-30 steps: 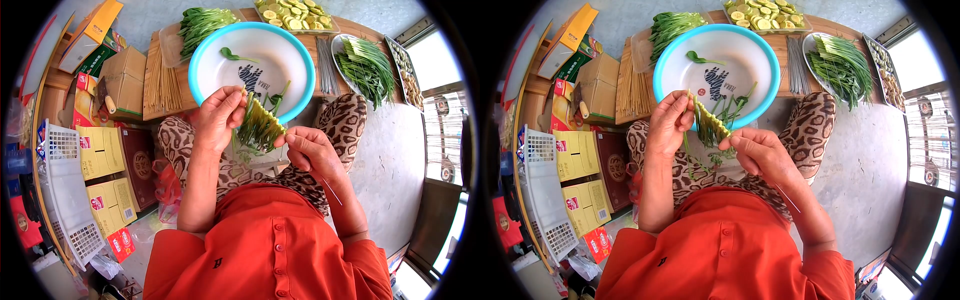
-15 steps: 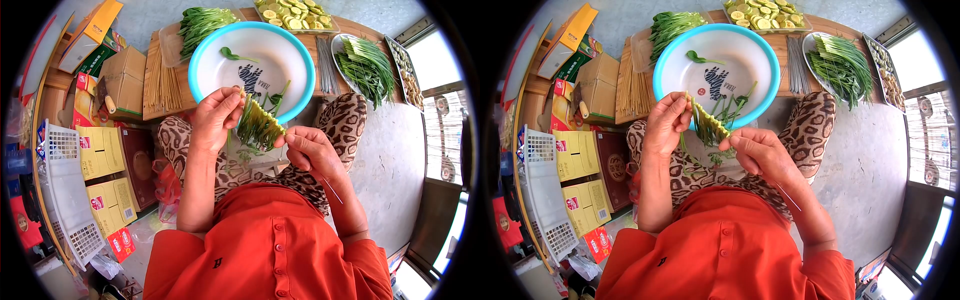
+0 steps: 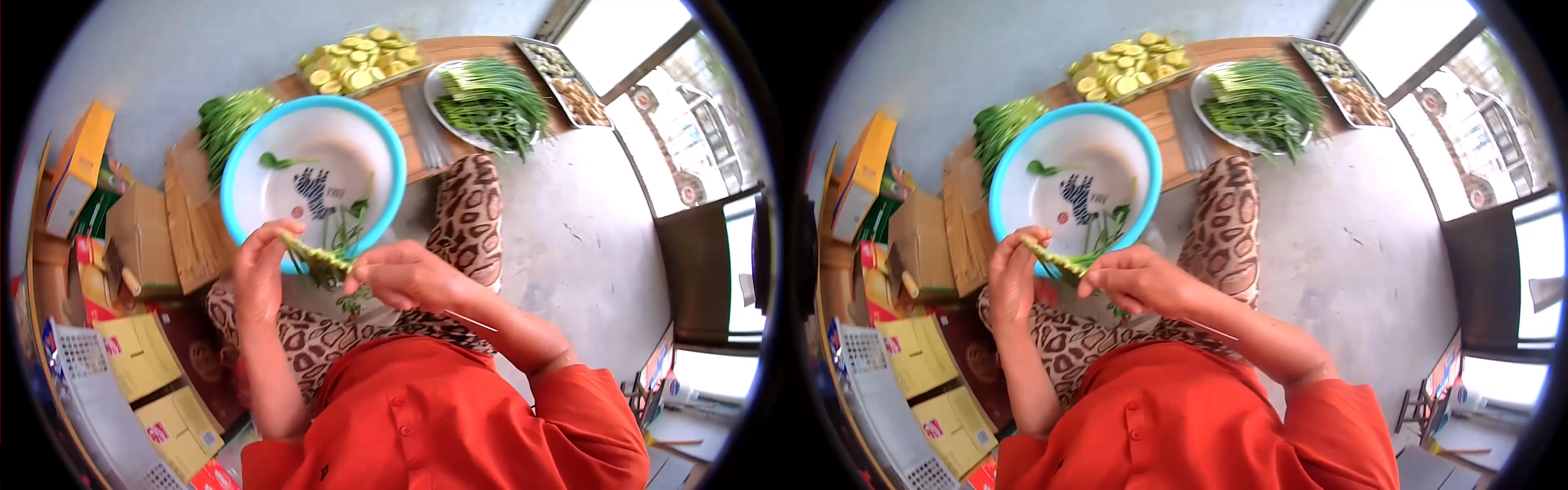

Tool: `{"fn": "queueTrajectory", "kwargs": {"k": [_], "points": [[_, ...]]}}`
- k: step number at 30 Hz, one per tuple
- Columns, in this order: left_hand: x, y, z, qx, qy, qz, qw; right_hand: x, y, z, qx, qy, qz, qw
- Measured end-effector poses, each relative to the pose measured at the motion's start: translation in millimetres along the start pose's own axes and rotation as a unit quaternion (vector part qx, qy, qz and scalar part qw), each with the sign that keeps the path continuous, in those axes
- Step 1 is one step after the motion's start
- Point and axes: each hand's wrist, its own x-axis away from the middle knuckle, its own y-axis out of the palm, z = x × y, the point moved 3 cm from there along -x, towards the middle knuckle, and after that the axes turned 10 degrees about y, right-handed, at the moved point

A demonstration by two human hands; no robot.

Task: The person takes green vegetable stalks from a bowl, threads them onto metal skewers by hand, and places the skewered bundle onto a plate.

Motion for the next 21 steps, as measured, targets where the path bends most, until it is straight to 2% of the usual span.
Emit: {"fn": "queueTrajectory", "kwargs": {"k": [5,7,10,12,15,21], "points": [[-4,3,-2,0.072,-0.001,-0.106,0.992,1,-1,2,-0.005,-0.016,-0.027,1.000],[-6,11,0,0.049,-0.011,-0.158,0.986,3,-1,0,-0.019,-0.010,-0.034,0.999],[-7,23,3,0.022,-0.018,-0.181,0.983,3,-1,0,-0.021,-0.019,-0.028,0.999],[-9,24,2,-0.030,-0.040,-0.172,0.984,2,-2,3,-0.031,-0.025,-0.030,0.999],[-11,22,1,-0.005,-0.032,-0.169,0.985,4,-5,2,-0.027,-0.045,-0.042,0.998],[-15,11,1,0.028,-0.016,-0.150,0.988,15,-8,-6,0.093,-0.044,-0.025,0.994]]}}
